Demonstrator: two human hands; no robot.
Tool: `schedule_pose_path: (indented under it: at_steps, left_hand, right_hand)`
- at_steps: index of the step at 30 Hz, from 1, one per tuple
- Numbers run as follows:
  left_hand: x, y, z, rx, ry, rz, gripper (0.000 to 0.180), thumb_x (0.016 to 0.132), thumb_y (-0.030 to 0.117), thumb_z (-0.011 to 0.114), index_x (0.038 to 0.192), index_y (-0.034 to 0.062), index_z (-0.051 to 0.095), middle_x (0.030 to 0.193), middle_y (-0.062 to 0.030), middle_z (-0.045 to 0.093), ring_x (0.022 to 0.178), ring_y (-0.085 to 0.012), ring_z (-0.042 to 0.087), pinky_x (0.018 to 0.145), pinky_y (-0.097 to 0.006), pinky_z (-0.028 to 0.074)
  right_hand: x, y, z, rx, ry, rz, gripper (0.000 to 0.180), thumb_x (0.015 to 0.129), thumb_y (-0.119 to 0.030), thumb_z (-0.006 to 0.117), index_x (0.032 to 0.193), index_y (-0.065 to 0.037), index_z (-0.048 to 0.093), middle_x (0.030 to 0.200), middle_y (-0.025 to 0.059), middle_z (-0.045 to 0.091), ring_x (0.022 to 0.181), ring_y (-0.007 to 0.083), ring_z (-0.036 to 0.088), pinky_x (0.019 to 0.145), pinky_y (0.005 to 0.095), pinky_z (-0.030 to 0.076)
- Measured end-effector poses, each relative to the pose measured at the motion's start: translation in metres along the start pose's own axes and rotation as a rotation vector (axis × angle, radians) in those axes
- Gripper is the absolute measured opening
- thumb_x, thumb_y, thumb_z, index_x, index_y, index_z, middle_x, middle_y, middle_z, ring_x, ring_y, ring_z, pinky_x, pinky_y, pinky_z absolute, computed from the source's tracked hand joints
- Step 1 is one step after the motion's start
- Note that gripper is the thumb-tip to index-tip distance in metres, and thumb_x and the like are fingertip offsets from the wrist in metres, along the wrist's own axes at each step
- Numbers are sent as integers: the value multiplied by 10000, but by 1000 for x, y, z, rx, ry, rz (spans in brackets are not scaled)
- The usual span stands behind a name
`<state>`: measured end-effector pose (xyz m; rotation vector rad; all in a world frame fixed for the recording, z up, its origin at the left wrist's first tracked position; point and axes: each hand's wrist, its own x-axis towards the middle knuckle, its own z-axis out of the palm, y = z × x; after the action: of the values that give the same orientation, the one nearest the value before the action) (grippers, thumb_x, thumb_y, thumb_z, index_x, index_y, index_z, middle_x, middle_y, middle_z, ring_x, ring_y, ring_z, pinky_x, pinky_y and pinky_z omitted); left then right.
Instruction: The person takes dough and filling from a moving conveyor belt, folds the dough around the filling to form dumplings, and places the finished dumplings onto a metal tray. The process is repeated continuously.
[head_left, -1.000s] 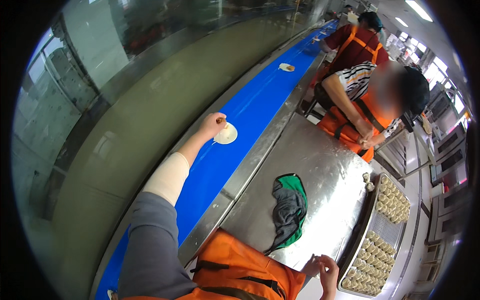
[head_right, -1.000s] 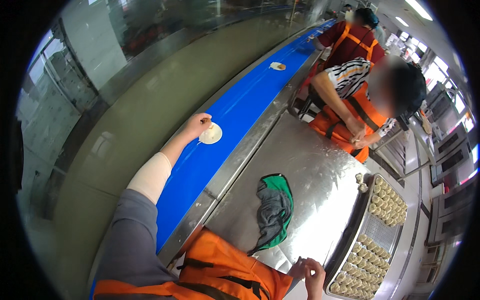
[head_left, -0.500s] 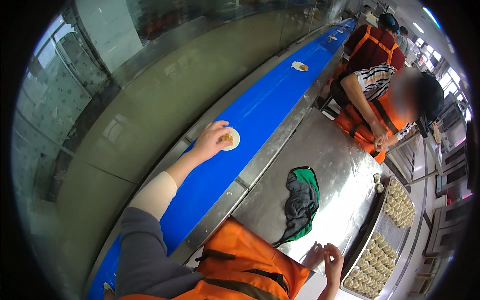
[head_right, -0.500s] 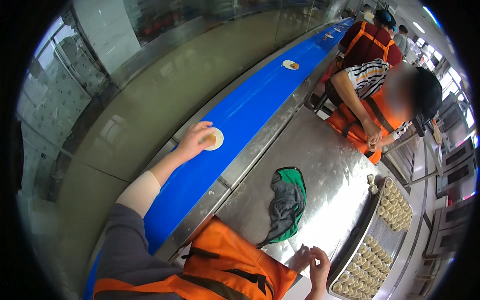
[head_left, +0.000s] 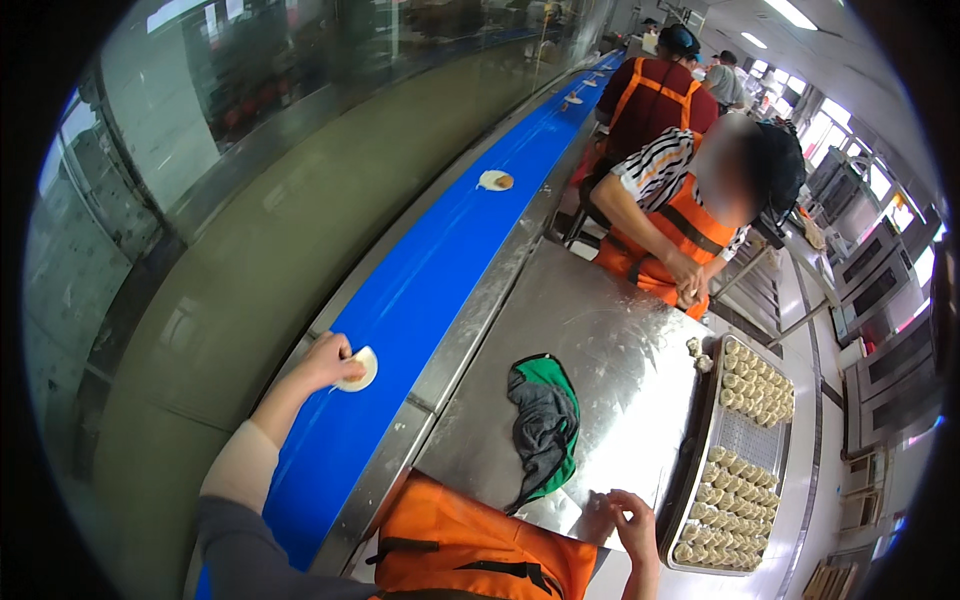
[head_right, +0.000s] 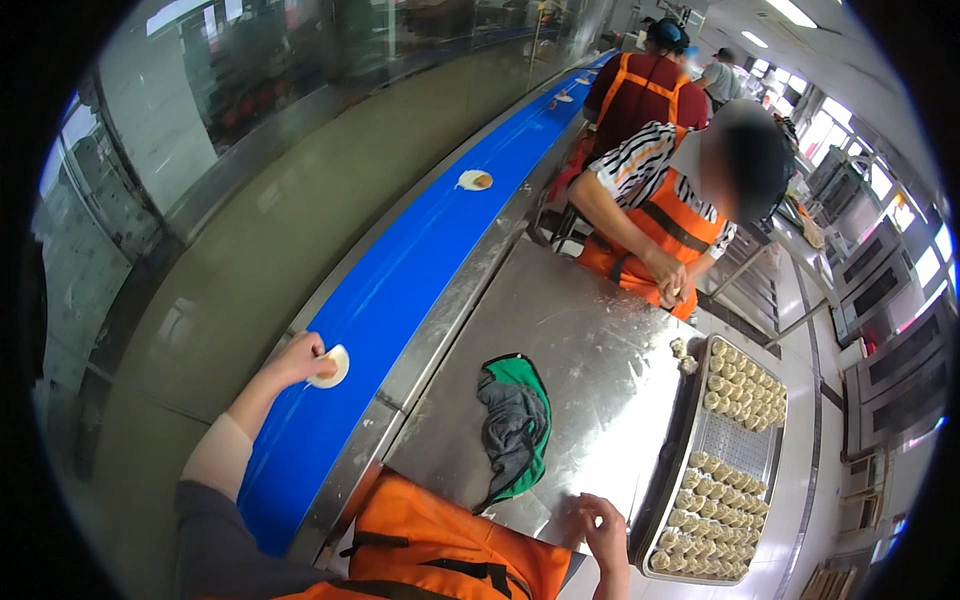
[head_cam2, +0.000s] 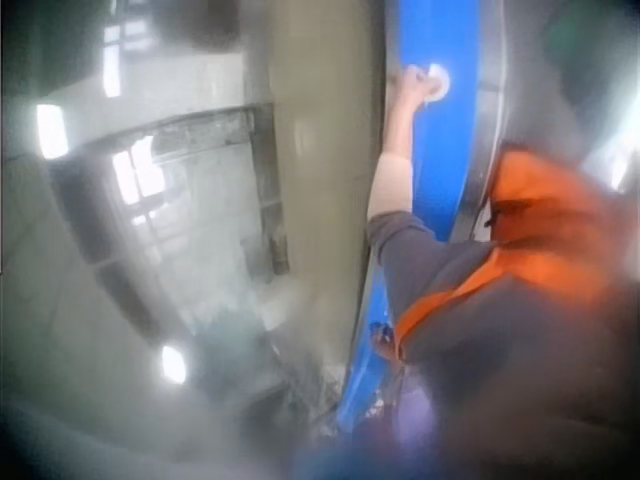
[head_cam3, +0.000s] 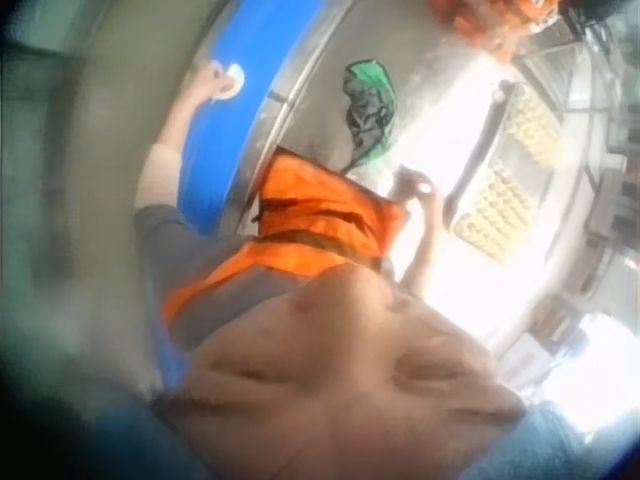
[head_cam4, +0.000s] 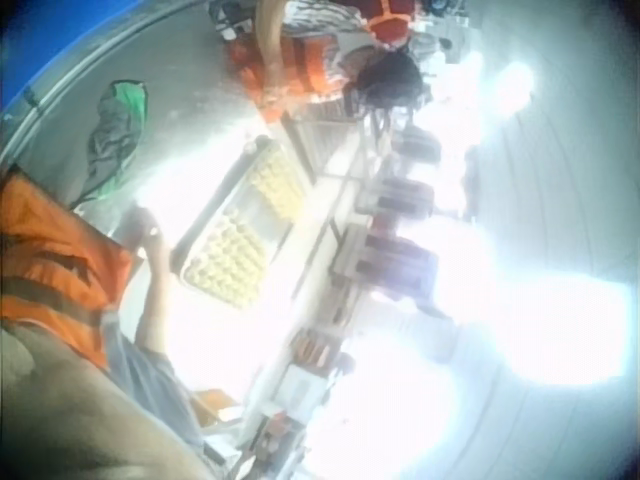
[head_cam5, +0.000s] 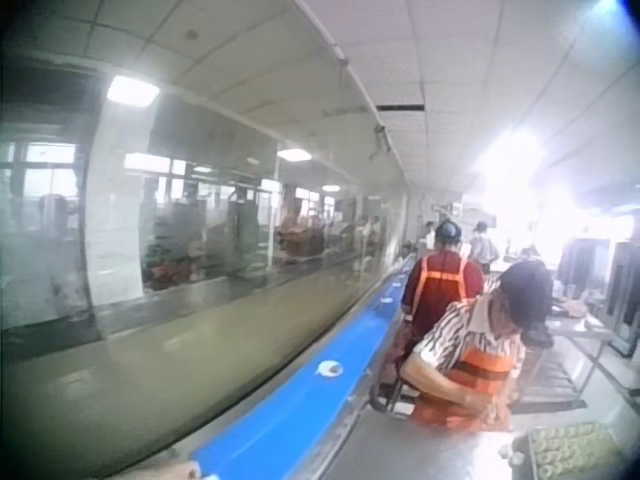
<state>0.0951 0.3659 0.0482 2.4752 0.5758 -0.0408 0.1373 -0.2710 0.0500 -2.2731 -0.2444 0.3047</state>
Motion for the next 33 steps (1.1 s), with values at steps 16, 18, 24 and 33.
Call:
schedule_pose_path:
  at_steps: [16, 18, 24, 33]
  left_hand:
    - [-150, 22, 3, -430, 196, -229, 263, 932, 208, 695, 1081, 21, 588, 987, -157, 673, 862, -301, 689, 708, -381, 553]
    - [-154, 16, 19, -1034, 225, -361, 237, 981, 235, 646, 1093, 33, 595, 975, -139, 691, 836, -264, 703, 673, -357, 564]
    - [-153, 101, 72, -1817, -439, -395, 409, 1012, 405, 568, 1206, 46, 604, 1026, -125, 692, 828, -220, 672, 670, -349, 544]
    - [-175, 223, 143, -1240, -357, 46, 485, 926, -6, 647, 1370, 30, 455, 1142, -68, 615, 969, -146, 640, 767, -304, 567]
  right_hand:
    - [11, -13, 13, 47, -74, -36, 307, 849, 36, 674, 1151, -16, 700, 1001, 104, 732, 823, 166, 677, 778, 297, 537]
    - [16, -19, 15, 56, -85, -46, 306, 850, 38, 672, 1151, -8, 696, 1002, 109, 731, 829, 174, 680, 786, 303, 539]
    - [14, -53, 32, -6, -110, -154, 260, 872, 3, 691, 1132, -4, 688, 1041, 132, 725, 924, 222, 704, 844, 314, 541]
    - [5, -90, 81, 674, -417, -1, 320, 1025, -112, 561, 1305, 42, 572, 1072, 67, 688, 946, 132, 649, 876, 259, 512]
